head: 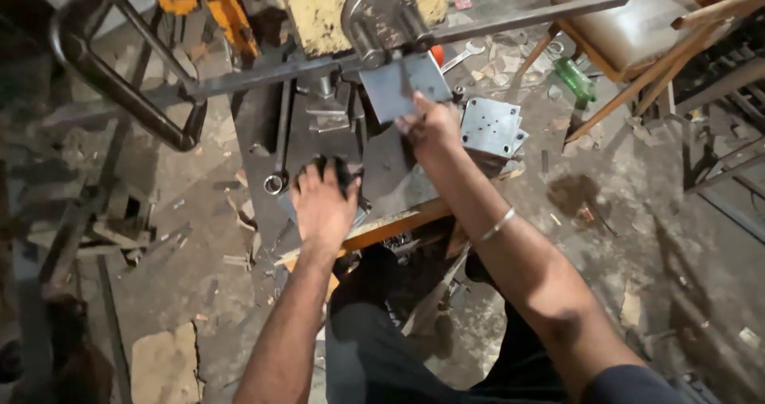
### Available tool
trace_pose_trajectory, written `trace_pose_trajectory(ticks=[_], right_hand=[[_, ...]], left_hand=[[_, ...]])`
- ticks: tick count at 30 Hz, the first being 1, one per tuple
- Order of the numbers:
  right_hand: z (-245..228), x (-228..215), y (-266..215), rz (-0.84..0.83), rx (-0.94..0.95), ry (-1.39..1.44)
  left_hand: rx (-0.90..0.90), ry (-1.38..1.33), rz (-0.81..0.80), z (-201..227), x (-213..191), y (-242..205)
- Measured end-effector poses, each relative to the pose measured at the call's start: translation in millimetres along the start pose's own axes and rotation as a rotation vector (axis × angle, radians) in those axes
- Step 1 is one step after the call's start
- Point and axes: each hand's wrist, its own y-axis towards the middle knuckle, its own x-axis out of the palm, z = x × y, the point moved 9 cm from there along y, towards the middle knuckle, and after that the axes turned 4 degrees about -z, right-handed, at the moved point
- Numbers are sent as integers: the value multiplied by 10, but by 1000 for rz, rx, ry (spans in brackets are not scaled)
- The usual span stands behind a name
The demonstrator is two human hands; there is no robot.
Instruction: The person repeatedly places square metal plates under a manual press and pulls the lever to punch holes. After each press, the plate is removed and set aside, then a new plate is positioned for the next cycle.
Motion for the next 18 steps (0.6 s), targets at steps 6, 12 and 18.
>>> trace_pose_trajectory(ticks=[6,12,18], right_hand=[[176,98,430,60,-4,51],[366,-50,1179,-126,-39,180],[250,125,903,-77,-37,185]], left_hand=[[2,38,-71,-39,98,10],[4,33,-95,-24,77,6],[40,-26,-21,-11,21,-14]])
